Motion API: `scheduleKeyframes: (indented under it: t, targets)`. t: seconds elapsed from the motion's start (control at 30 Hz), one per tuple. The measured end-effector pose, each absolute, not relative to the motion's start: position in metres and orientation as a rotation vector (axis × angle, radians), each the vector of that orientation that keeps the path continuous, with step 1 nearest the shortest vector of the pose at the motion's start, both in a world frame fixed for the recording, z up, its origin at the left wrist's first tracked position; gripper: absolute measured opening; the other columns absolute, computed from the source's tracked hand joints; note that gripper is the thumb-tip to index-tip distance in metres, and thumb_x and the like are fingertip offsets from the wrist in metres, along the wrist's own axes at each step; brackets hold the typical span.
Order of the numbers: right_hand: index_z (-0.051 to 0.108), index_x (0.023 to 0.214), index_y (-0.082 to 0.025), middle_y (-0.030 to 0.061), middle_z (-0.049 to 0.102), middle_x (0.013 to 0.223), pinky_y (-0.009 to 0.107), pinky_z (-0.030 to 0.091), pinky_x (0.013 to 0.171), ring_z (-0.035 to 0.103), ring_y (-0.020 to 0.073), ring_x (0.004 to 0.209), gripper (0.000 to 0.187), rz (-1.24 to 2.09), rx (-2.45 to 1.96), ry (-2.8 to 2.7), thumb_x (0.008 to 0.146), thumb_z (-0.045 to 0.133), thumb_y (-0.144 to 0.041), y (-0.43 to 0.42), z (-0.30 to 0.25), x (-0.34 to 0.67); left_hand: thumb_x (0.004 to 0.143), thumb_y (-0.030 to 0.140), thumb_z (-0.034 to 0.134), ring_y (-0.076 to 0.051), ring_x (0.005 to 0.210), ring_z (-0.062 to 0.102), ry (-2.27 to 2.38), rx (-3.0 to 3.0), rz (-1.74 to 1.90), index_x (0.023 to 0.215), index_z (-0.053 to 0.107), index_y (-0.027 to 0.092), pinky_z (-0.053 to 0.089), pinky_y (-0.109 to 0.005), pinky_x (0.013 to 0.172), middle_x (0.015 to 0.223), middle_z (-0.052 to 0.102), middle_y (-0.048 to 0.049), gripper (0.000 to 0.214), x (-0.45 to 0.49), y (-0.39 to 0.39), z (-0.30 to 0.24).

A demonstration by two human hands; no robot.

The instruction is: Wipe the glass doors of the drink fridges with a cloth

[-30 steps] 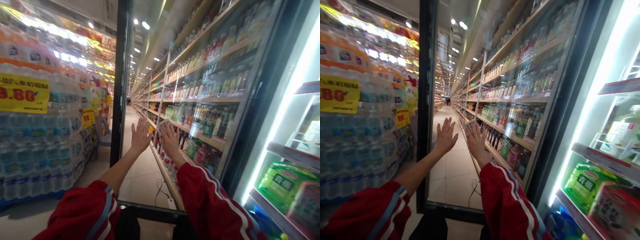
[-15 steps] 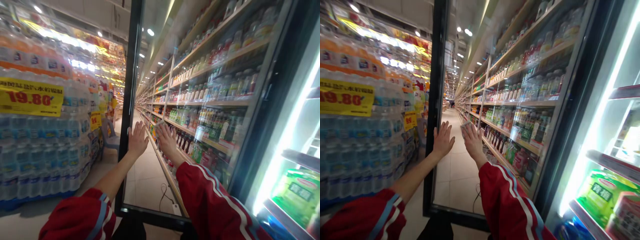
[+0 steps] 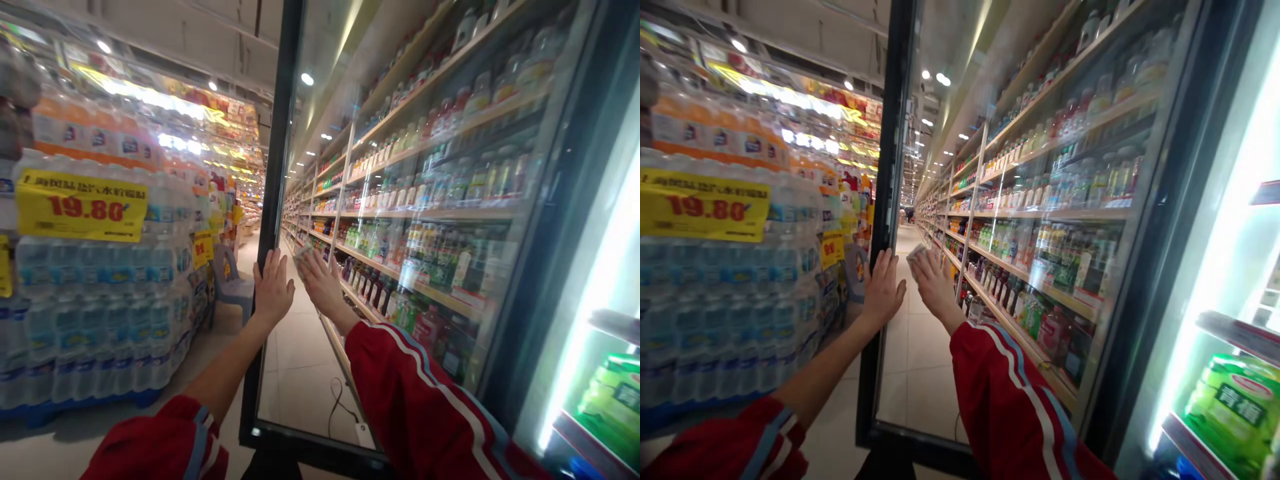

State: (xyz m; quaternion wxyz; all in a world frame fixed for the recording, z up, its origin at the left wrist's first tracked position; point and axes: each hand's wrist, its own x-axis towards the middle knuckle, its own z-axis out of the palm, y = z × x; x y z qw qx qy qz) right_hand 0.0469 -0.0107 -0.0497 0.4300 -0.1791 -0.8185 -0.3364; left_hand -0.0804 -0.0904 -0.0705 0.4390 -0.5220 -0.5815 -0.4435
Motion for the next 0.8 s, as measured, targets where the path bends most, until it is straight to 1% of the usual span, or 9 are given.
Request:
scheduleKeyframes:
  t: [0.1,0.23,0.3,0.4,0.5,0.6,0.73,0.8]
  targets:
    - [0.048,0.131,-0.021,0.0082,0.039,0.145,0.055,0.008,0.112,0.023,0.0246,0.139,0.041,-0.814,-0.454,-1.989,0.090,0.043,-0.021,-0.010,-0.042,0.038,0.082,0.023,0.043,-0.028,0.138,0.026,-1.433,-1.281,-1.106,0.133,0.039,0.010,0.012,-0.054,0.112,0.144,0.034,-0.0191,0.053,-0.088,-0.094,-0.070]
    - [0.046,0.133,-0.020,0.0106,0.037,0.146,0.056,0.006,0.112,0.021,0.0248,0.140,0.042,-0.764,-0.492,-1.928,0.090,0.043,-0.020,-0.010,-0.025,0.027,0.081,0.024,0.044,-0.027,0.139,0.023,-1.410,-1.284,-1.123,0.134,0.037,0.010,0.009,-0.053,0.113,0.145,0.033,-0.0196,0.055,-0.096,-0.098,-0.070]
    - [0.044,0.134,-0.021,0.0098,0.037,0.146,0.056,0.006,0.112,0.020,0.0248,0.140,0.043,-0.776,-0.470,-1.964,0.091,0.043,-0.020,-0.012,-0.023,0.021,0.082,0.025,0.044,-0.027,0.139,0.023,-1.410,-1.293,-1.137,0.135,0.036,0.011,0.009,-0.053,0.113,0.146,0.032,-0.0194,0.056,-0.098,-0.099,-0.071]
    - [0.043,0.134,-0.023,0.0077,0.035,0.147,0.058,0.010,0.111,0.020,0.0247,0.140,0.044,-0.824,-0.415,-2.063,0.091,0.043,-0.020,-0.017,-0.030,0.012,0.082,0.025,0.043,-0.027,0.138,0.024,-1.417,-1.289,-1.145,0.135,0.037,0.011,0.010,-0.053,0.112,0.146,0.032,-0.0193,0.055,-0.101,-0.099,-0.072]
    - [0.045,0.132,-0.023,0.0071,0.036,0.147,0.058,0.014,0.111,0.021,0.0241,0.140,0.042,-0.868,-0.350,-2.156,0.091,0.043,-0.020,-0.020,-0.038,0.007,0.083,0.025,0.042,-0.027,0.138,0.025,-1.414,-1.277,-1.151,0.135,0.037,0.012,0.011,-0.054,0.112,0.145,0.033,-0.0191,0.054,-0.104,-0.100,-0.072]
    - [0.047,0.130,-0.023,0.0064,0.036,0.147,0.058,0.014,0.111,0.021,0.0235,0.140,0.039,-0.871,-0.329,-2.179,0.091,0.041,-0.019,-0.020,-0.035,0.005,0.083,0.027,0.043,-0.027,0.138,0.025,-1.403,-1.281,-1.161,0.135,0.038,0.013,0.010,-0.054,0.113,0.145,0.033,-0.0184,0.053,-0.105,-0.101,-0.071]
    - [0.043,0.133,-0.022,0.0055,0.032,0.149,0.059,0.013,0.111,0.018,0.0247,0.141,0.041,-0.823,-0.438,-2.077,0.092,0.039,-0.020,-0.020,-0.024,0.010,0.084,0.028,0.043,-0.028,0.138,0.024,-1.388,-1.304,-1.161,0.135,0.037,0.014,0.010,-0.055,0.112,0.146,0.033,-0.0179,0.053,-0.104,-0.102,-0.068]
    - [0.042,0.134,-0.022,0.0043,0.032,0.149,0.060,0.013,0.111,0.018,0.0247,0.141,0.042,-0.830,-0.459,-2.054,0.092,0.038,-0.021,-0.021,-0.021,0.014,0.084,0.028,0.043,-0.029,0.138,0.024,-1.386,-1.314,-1.151,0.135,0.037,0.013,0.010,-0.056,0.112,0.146,0.033,-0.0181,0.054,-0.102,-0.100,-0.067]
